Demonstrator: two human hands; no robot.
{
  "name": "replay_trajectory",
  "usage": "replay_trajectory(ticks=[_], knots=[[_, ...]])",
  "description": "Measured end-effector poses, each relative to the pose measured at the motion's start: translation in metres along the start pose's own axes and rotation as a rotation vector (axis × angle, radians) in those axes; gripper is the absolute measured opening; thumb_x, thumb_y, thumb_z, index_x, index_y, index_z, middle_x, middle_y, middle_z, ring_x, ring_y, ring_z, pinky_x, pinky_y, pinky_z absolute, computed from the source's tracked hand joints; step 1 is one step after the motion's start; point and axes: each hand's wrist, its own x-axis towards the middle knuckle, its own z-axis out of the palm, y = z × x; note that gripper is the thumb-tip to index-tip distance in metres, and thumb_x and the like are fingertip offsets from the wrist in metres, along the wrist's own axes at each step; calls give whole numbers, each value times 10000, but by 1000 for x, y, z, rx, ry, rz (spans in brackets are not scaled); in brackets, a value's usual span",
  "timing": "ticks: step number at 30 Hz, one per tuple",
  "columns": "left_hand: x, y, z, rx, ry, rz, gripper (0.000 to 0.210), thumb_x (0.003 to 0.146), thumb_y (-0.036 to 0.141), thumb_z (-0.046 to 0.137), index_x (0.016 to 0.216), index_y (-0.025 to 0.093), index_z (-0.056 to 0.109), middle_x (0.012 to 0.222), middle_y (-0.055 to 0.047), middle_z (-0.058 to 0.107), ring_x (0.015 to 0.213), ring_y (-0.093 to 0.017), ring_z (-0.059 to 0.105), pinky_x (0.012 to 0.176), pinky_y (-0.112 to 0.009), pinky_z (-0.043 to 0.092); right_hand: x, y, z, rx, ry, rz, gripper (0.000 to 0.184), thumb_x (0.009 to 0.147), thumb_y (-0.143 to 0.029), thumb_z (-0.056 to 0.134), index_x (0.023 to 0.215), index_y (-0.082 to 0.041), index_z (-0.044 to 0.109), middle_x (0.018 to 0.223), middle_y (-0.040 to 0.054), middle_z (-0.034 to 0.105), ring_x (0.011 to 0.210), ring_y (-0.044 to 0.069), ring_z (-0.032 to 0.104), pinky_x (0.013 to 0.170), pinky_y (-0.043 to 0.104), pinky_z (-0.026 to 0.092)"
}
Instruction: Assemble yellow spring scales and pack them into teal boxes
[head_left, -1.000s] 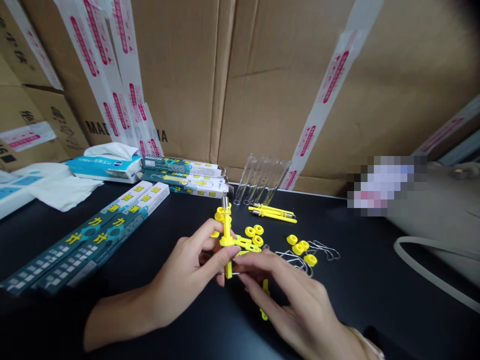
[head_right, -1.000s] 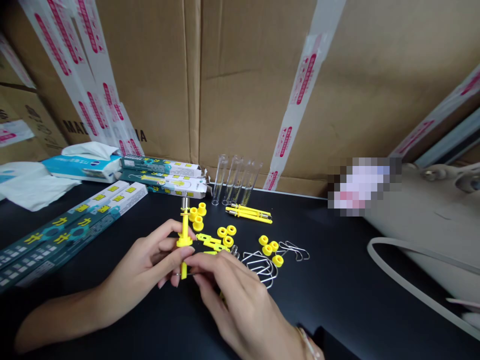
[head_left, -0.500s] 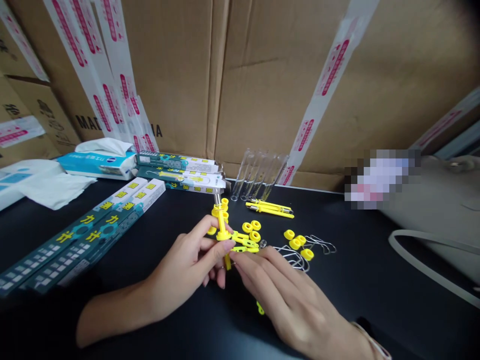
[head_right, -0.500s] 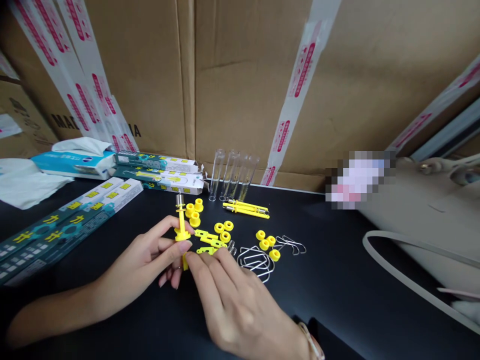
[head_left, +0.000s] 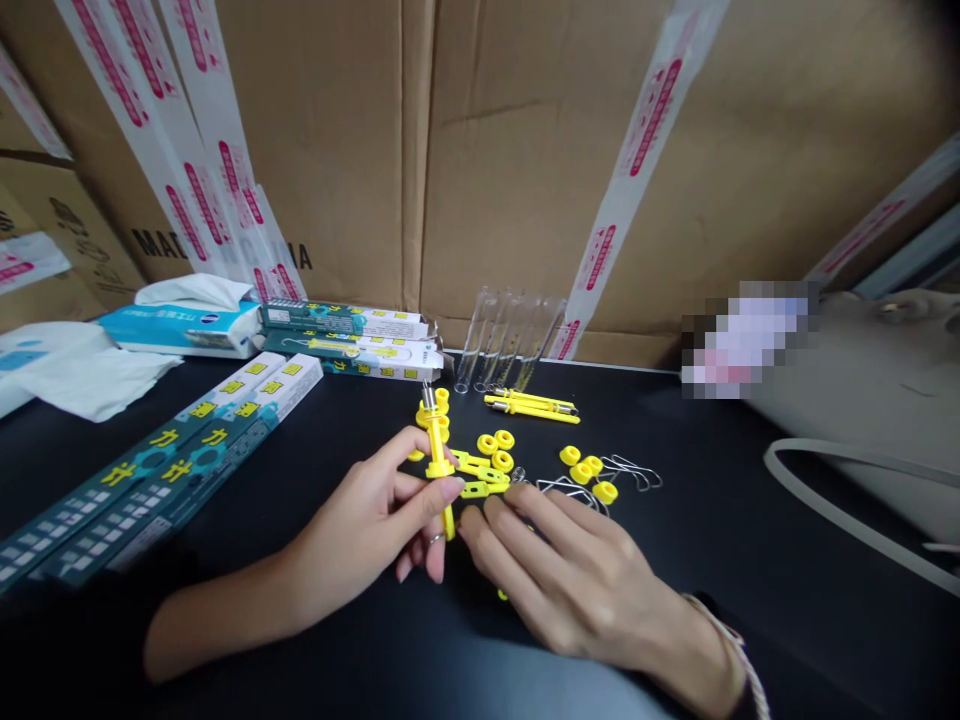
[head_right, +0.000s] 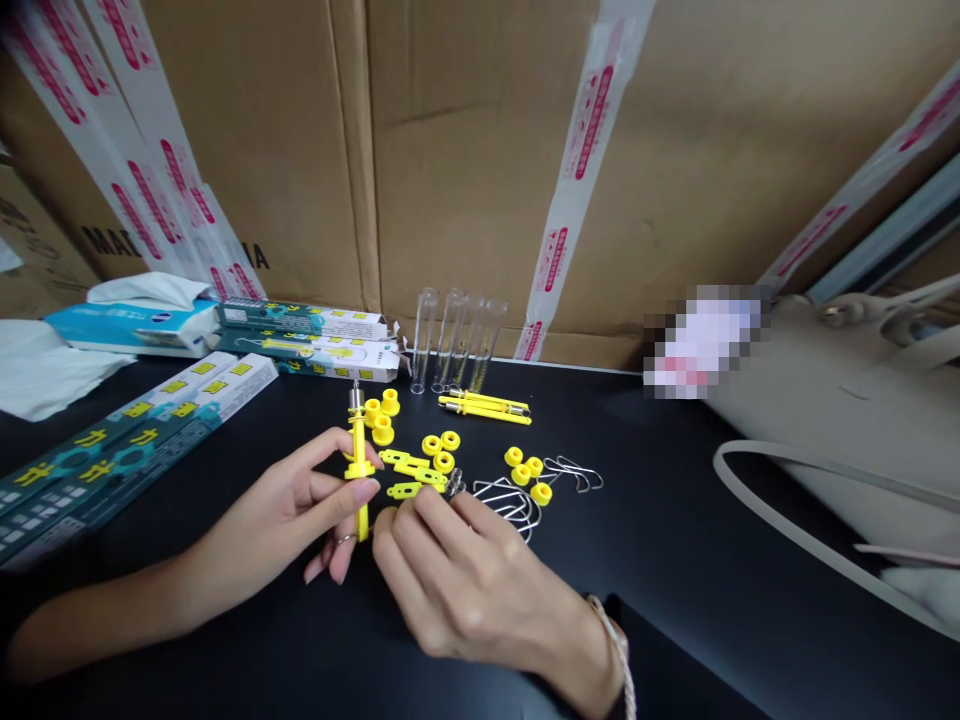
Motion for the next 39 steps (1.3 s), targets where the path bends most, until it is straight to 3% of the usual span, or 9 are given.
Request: replay_trajectory(ticks=[6, 12, 21, 31, 39], knots=[[1, 6, -1, -43, -16, -19, 376, 936, 557, 619, 953, 232, 429, 485, 59, 644, 384, -79, 482, 403, -143, 362, 0, -1, 3, 20, -19, 4, 250, 1022, -97, 488, 901, -129, 704, 749, 24, 703, 680, 172, 658, 592, 322, 467], [4, 7, -4, -68, -97, -40, 371, 945, 535, 627, 1031, 219, 453, 446, 99, 573, 374, -65, 440, 393, -127, 294, 1, -3, 2, 11, 19, 4, 284, 1019, -84, 476, 860, -141, 705, 729, 23, 707, 694, 172, 666, 618, 313, 494], [3, 6, -5, -95, -110, -39, 324, 959, 483, 606, 1018, 234, 408, 459, 122, 544, 387, -72, 494, 394, -119, 361, 2, -3, 1, 32, 25, 24, 333, 1033, -78, 441, 845, -137, 710, 685, 5, 688, 650, 153, 620, 603, 316, 463], [1, 4, -2, -107, -103, -9, 300, 976, 472, 583, 996, 243, 389, 480, 102, 591, 397, -86, 528, 410, -139, 398, 3, -1, -1, -5, 20, 17, 416, 1069, -84, 373, 879, -148, 738, 692, 9, 713, 720, 146, 657, 667, 289, 484], [2, 4, -3, -157, -135, 15, 229, 1010, 407, 543, 986, 237, 392, 531, 74, 657, 435, -81, 593, 438, -130, 437, 3, -2, -1, -59, 108, 14, 420, 1067, -76, 401, 846, -140, 753, 734, 4, 753, 772, 143, 684, 644, 286, 467]])
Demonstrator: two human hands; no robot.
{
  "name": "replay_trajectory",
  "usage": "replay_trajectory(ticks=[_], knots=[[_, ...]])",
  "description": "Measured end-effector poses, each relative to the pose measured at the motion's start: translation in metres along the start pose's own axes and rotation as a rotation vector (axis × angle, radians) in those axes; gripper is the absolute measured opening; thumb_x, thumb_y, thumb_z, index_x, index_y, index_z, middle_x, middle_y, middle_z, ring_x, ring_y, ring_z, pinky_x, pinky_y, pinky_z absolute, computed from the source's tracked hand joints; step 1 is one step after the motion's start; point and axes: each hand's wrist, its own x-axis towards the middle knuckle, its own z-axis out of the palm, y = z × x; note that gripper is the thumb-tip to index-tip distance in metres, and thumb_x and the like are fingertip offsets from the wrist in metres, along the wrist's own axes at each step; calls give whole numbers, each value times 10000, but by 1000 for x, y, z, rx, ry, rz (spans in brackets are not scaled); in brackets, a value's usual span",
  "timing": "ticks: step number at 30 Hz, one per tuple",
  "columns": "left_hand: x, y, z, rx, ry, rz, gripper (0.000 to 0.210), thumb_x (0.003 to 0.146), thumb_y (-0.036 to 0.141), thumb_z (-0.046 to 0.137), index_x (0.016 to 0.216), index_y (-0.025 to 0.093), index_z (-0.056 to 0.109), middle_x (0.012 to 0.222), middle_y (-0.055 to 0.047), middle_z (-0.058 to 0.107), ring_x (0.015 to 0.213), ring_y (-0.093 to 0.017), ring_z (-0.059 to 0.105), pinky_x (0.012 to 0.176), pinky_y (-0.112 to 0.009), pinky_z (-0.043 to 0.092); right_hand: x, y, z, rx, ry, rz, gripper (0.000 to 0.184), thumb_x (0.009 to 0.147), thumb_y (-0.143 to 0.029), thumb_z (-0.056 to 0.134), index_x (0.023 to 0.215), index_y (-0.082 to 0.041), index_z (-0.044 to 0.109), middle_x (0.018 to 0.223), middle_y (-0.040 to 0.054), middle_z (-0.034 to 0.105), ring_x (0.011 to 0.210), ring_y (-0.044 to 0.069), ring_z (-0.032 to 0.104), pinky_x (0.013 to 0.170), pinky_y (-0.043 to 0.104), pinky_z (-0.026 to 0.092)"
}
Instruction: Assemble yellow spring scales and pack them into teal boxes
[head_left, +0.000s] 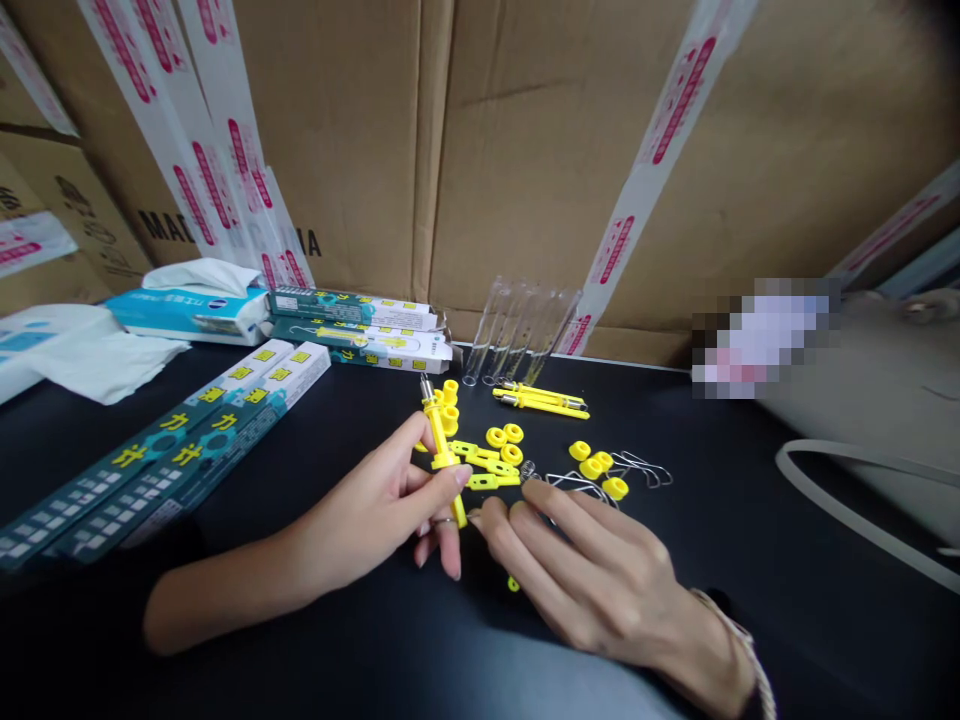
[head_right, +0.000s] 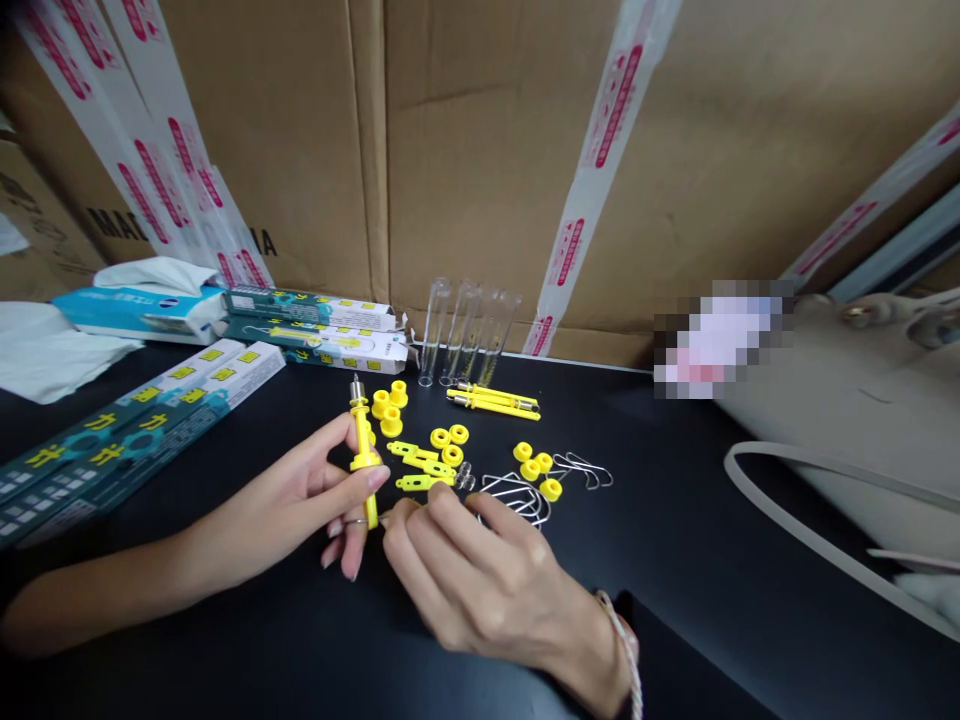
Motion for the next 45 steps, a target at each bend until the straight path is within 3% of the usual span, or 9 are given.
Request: replay_trajectory(ticks=[18, 28, 45], knots=[[-3, -2, 0, 14, -5, 9, 175, 1028, 351, 528, 977, 231, 412, 528, 89, 622, 449, -82, 618, 418, -122, 407, -1, 1, -4, 2, 6, -44, 435, 1065, -70, 407, 819, -149, 757, 749, -22, 777, 746, 128, 683, 595, 296, 450], [-5, -3, 2, -10, -10, -20, 282, 1004, 461, 561, 949, 238, 398, 525, 47, 682, 426, -86, 597, 421, -132, 441, -1, 1, -3, 7, 9, -50, 438, 1065, -60, 383, 854, -127, 761, 772, 6, 788, 766, 132, 708, 594, 296, 468], [-3, 0, 3, -66, -18, -32, 311, 994, 470, 579, 935, 254, 363, 557, 19, 728, 396, -103, 582, 404, -174, 392, 0, -1, -5, -8, 0, -34, 415, 1058, -51, 393, 889, -113, 767, 778, 21, 798, 781, 143, 724, 606, 291, 478]])
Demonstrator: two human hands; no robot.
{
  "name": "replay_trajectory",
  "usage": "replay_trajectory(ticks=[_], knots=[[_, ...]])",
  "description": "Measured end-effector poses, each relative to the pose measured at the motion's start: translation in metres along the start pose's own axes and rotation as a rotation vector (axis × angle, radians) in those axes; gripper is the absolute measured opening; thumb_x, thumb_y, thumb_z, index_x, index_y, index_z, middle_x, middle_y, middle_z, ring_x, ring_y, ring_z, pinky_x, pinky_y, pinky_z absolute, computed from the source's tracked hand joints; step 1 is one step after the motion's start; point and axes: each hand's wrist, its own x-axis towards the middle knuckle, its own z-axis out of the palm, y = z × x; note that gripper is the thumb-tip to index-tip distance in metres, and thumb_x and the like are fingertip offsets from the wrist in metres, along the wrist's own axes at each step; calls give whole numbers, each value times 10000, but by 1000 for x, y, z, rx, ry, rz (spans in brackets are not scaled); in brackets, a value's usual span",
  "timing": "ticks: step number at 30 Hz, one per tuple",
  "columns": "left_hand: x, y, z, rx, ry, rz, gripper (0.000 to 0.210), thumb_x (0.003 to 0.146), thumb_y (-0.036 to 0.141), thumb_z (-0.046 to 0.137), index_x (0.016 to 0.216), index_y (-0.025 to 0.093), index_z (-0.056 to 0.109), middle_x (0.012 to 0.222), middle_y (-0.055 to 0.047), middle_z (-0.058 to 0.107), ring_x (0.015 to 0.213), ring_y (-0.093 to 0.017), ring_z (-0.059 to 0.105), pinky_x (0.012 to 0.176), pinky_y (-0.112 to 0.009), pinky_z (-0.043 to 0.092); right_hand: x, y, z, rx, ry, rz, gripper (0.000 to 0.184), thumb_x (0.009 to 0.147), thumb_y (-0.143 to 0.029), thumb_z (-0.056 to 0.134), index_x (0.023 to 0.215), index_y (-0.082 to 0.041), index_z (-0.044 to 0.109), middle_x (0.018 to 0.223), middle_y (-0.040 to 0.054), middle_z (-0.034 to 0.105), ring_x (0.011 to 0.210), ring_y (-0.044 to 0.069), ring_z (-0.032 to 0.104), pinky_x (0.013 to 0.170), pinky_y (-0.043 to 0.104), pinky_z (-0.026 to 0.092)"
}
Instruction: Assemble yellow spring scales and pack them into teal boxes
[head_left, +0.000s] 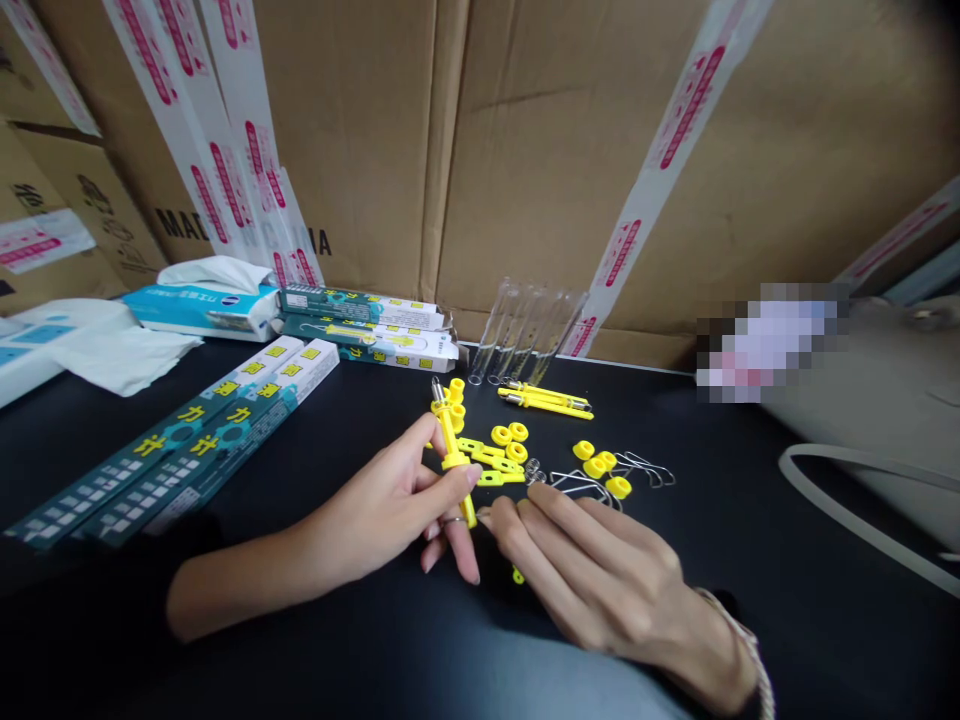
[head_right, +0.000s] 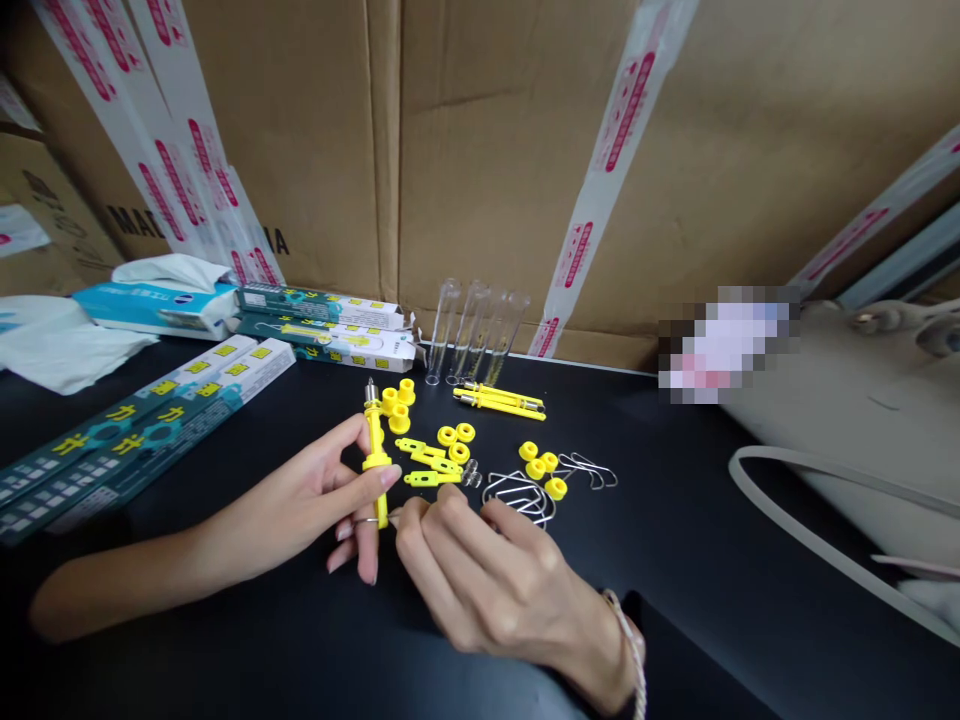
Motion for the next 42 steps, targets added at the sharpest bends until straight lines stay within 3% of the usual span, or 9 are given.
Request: replay_trajectory(ticks=[16, 25, 29, 33, 36, 42], knots=[[1, -2, 1, -24, -7, -3, 316, 995, 467, 580, 933, 243, 365, 583, -11, 747, 381, -95, 562, 390, -178, 366, 0, 0, -2, -22, 3, -11, 386, 1054, -64, 419, 899, -132, 766, 773, 18, 796, 782, 146, 723, 592, 284, 474], [-2, 0, 1, 10, 6, -25, 346, 976, 529, 583, 956, 244, 387, 517, 19, 700, 344, -83, 458, 392, -170, 319, 0, 12, 1, 93, -30, -33, 303, 1051, -94, 459, 909, -84, 727, 704, 38, 749, 648, 148, 693, 498, 288, 446], [-3, 1, 2, 27, 65, -18, 407, 931, 607, 610, 1002, 238, 452, 476, 72, 605, 366, -88, 422, 387, -171, 283, 1, 13, 2, 278, -68, 137, 261, 1069, -141, 465, 971, -106, 704, 698, 27, 709, 626, 144, 654, 520, 263, 465], [-5, 0, 2, 64, 185, 82, 352, 908, 536, 689, 936, 220, 537, 716, 41, 590, 562, -94, 472, 450, -179, 311, 0, 12, 7, 436, 29, 356, 226, 1058, -278, 539, 982, -121, 682, 743, 38, 713, 628, 145, 613, 578, 273, 483], [-6, -2, 1, 119, 256, 202, 274, 925, 437, 708, 878, 200, 578, 833, 23, 552, 689, -106, 468, 549, -186, 388, -2, 12, 9, 460, 58, 446, 261, 1079, -269, 489, 956, -144, 682, 763, 39, 714, 624, 139, 608, 581, 268, 468], [-3, -1, 2, -14, 201, 161, 318, 925, 479, 701, 1001, 194, 581, 752, 13, 617, 614, -118, 559, 437, -160, 444, 0, 11, 10, 607, 38, 644, 207, 1041, -175, 515, 930, -173, 689, 769, 9, 704, 655, 123, 657, 622, 229, 499]])
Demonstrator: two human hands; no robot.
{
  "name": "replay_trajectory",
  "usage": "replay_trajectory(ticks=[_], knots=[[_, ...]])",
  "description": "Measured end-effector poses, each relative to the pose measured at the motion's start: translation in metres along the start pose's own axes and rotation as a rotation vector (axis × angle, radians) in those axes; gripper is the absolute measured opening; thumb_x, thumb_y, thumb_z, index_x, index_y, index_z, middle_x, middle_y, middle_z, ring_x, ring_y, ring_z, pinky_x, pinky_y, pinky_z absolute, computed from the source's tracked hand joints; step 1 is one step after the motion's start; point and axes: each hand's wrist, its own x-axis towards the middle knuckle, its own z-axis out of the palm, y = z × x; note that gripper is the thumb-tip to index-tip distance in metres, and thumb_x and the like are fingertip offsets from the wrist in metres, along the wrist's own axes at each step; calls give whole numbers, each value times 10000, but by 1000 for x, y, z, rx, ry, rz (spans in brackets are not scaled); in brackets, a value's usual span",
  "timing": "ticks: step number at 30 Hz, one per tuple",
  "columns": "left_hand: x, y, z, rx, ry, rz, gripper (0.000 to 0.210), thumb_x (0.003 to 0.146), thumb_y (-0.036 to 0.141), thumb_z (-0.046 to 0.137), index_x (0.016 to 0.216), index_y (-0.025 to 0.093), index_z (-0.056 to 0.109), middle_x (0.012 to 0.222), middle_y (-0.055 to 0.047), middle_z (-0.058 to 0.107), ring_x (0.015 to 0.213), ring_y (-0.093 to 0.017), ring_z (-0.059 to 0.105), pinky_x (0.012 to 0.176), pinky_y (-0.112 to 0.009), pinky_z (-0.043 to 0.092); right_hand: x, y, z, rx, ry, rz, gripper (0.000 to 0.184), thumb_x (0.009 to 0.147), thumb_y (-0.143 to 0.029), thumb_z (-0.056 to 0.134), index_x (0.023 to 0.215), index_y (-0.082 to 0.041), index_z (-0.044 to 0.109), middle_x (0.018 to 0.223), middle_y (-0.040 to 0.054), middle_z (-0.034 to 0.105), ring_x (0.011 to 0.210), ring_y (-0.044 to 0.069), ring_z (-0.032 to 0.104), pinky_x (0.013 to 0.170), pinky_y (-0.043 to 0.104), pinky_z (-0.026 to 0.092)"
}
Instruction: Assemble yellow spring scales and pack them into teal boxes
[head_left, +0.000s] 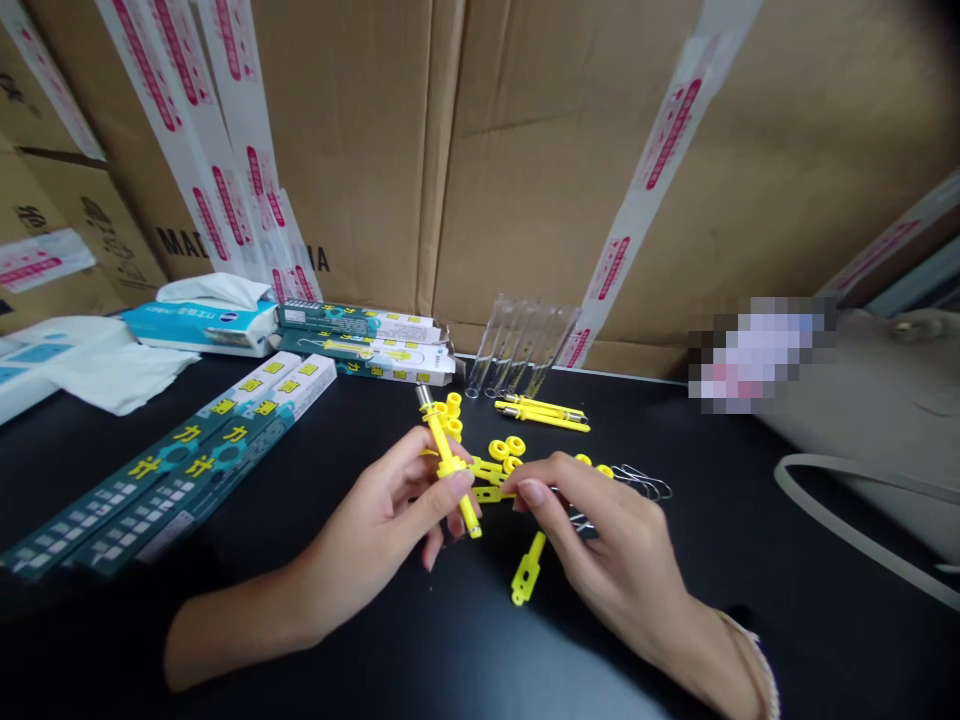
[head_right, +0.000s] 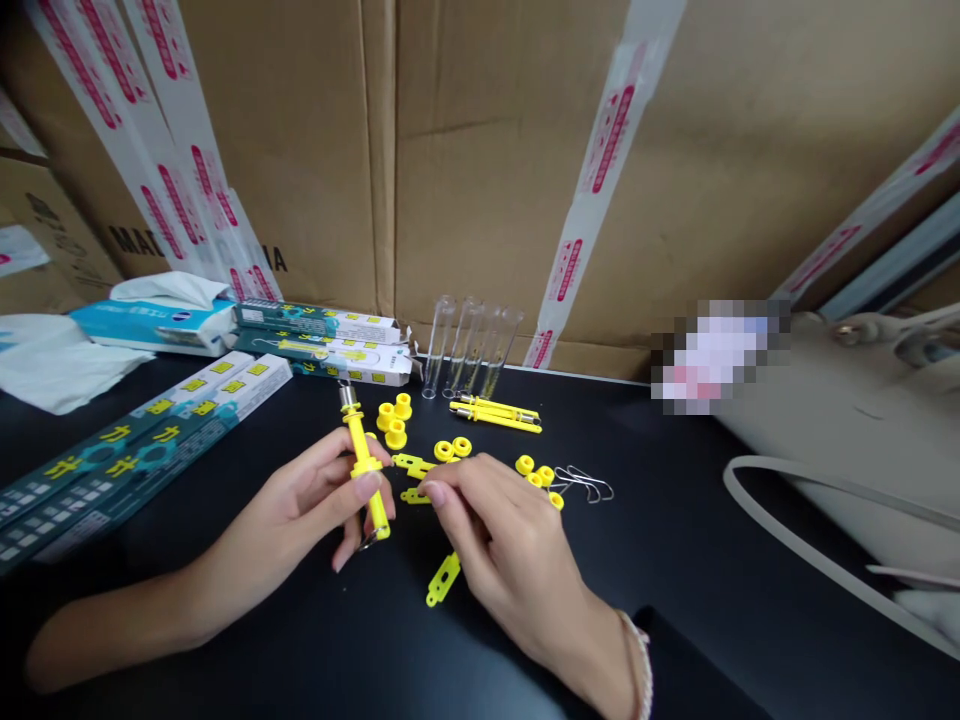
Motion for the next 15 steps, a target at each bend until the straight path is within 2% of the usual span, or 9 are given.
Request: replay_trajectory(ticks=[4, 8, 11, 15], knots=[[1, 4, 2, -110, -7, 23, 357, 891, 481, 747, 1010, 195, 572, 700, 36, 626, 523, -101, 577, 411, -166, 501, 0, -7, -1, 108, -90, 1, 197, 1021, -303, 593, 961, -175, 730, 778, 16, 712, 681, 146, 630, 631, 262, 495], [0, 6, 2, -149, -14, 30, 337, 875, 450, 779, 1001, 189, 607, 725, 30, 652, 588, -104, 607, 461, -158, 520, -1, -16, 2, 66, -162, -23, 254, 918, -430, 736, 952, -178, 738, 795, 20, 684, 711, 171, 590, 683, 317, 485], [-1, 6, 1, -124, -7, 47, 299, 881, 423, 785, 1010, 191, 647, 778, 26, 686, 693, -94, 635, 596, -142, 526, -1, -18, 8, 104, -191, 9, 205, 943, -383, 719, 911, -182, 738, 808, 12, 657, 754, 165, 600, 782, 339, 486], [-3, 6, 0, -102, 16, 39, 274, 878, 407, 792, 1042, 215, 686, 876, 21, 713, 847, -114, 659, 784, -173, 527, -2, -15, 13, 193, -152, 34, 219, 1004, -301, 638, 846, -188, 740, 749, 5, 635, 720, 152, 580, 724, 313, 475]])
